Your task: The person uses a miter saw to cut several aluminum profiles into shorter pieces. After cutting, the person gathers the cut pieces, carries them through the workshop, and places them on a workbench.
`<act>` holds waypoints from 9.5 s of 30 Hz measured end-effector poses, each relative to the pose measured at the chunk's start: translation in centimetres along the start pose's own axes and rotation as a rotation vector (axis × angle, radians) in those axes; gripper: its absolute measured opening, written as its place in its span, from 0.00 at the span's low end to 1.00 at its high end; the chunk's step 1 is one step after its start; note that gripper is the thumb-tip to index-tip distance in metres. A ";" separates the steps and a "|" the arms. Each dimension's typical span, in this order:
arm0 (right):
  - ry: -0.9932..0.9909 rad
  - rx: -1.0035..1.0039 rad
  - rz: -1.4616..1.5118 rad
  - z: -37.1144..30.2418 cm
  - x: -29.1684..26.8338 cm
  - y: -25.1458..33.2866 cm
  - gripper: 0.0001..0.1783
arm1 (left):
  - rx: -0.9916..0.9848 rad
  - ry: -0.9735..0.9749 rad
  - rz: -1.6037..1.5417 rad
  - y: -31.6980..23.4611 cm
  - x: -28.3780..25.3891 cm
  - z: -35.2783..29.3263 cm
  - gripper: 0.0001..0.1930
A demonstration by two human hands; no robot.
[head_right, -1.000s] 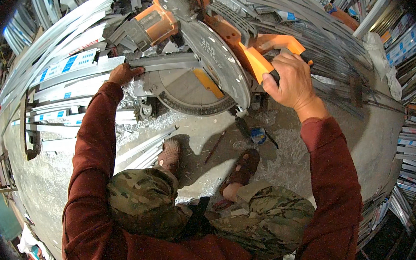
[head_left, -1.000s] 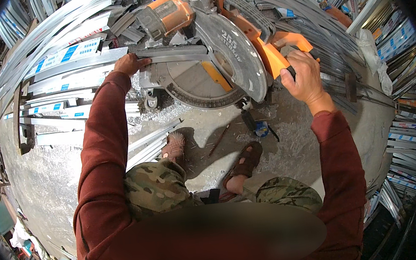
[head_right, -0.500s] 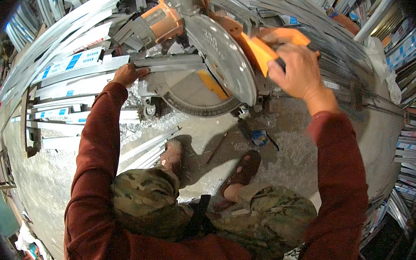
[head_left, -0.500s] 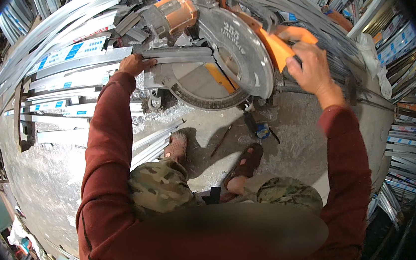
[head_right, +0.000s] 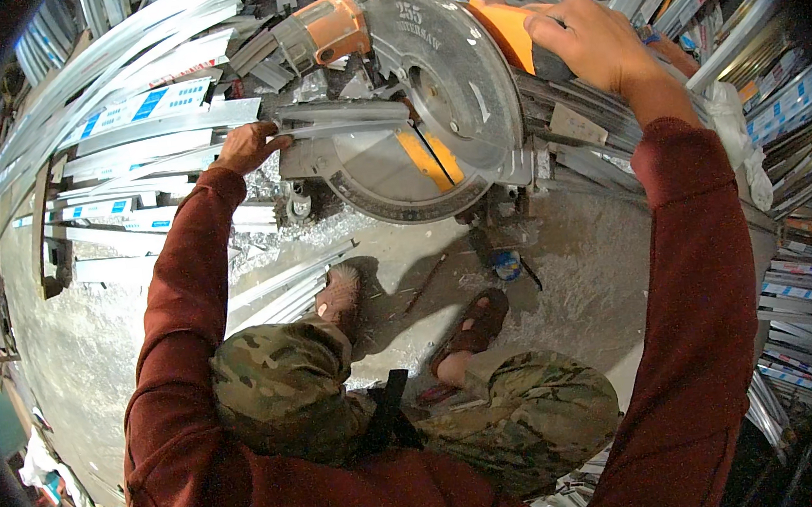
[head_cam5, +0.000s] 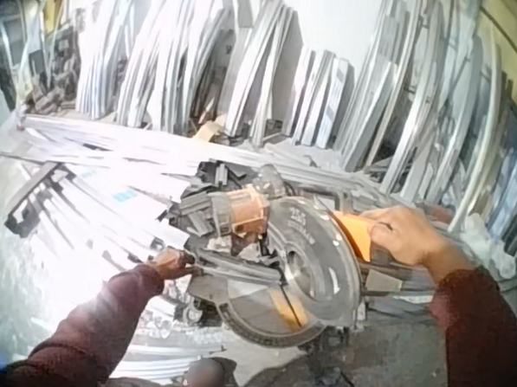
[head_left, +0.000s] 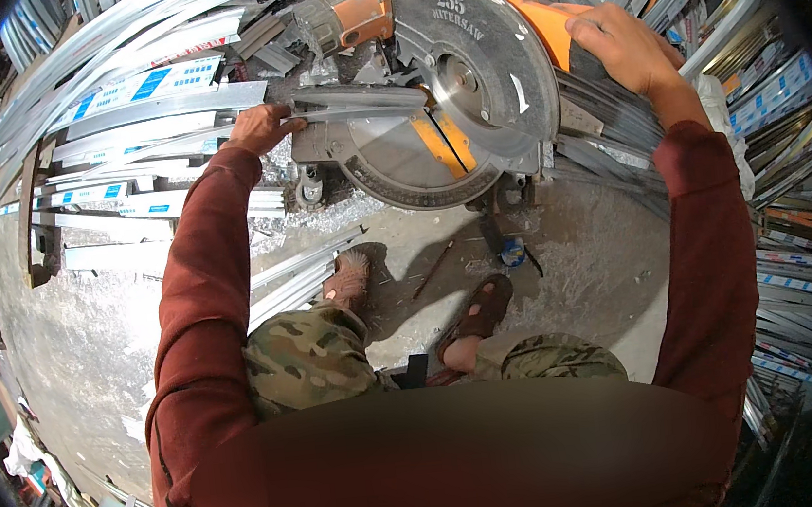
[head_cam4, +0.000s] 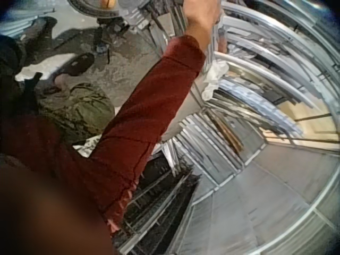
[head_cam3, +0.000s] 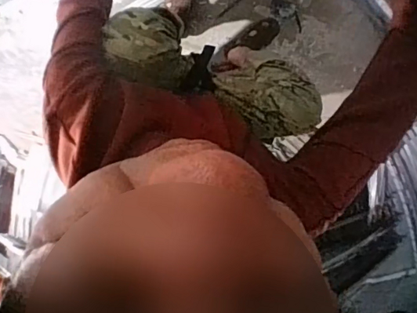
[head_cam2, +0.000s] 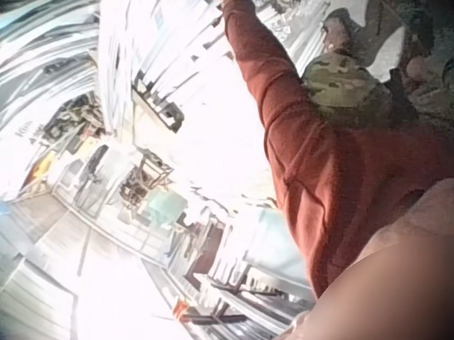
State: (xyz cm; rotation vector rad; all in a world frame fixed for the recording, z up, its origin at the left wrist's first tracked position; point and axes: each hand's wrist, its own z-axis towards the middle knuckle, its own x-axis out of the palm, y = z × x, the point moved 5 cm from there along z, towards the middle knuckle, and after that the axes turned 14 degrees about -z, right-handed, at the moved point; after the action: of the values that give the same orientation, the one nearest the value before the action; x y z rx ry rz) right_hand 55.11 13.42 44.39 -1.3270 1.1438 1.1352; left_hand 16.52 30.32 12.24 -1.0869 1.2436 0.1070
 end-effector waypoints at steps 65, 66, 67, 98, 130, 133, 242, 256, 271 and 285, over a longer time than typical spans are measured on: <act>-0.310 -0.020 0.007 -9.4 7.0 2.2 0.19 | -0.311 -0.032 0.125 -2.9 0.4 2.6 0.46; -0.321 -0.023 0.015 -9.4 7.0 2.2 0.19 | -0.313 -0.033 0.135 -3.0 0.4 2.6 0.46; -0.323 -0.024 0.013 -9.5 7.1 2.2 0.19 | -0.321 -0.028 0.146 -3.0 0.4 2.6 0.46; -0.188 0.032 -0.042 -6.2 4.5 1.3 0.21 | -0.338 0.008 0.136 -1.3 0.7 1.1 0.48; 0.005 0.068 0.011 -2.1 6.8 -17.4 0.23 | -0.595 -0.114 -0.068 11.3 10.0 -35.9 0.16; 0.056 0.071 0.005 -2.4 6.9 -18.2 0.24 | -0.491 -0.119 -0.004 9.5 10.6 -31.9 0.14; -0.397 -0.056 0.031 -11.2 9.9 2.2 0.17 | -0.341 0.027 -0.087 2.4 1.7 3.6 0.30; -0.032 0.057 -0.003 -0.9 0.8 -0.2 0.26 | -0.174 0.031 -0.067 1.2 0.7 1.7 0.29; 0.081 0.128 0.003 0.1 0.3 -1.1 0.28 | 0.059 -0.054 0.003 -1.0 -0.2 0.6 0.26; -0.095 0.008 0.076 -3.1 1.0 1.2 0.25 | -0.094 0.015 0.057 -1.6 -0.2 1.9 0.34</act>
State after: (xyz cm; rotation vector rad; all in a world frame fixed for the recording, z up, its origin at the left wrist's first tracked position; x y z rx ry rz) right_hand 54.17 10.21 43.39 -1.2194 1.1362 1.2350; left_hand 18.76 30.88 13.18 -1.1353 1.2934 0.2025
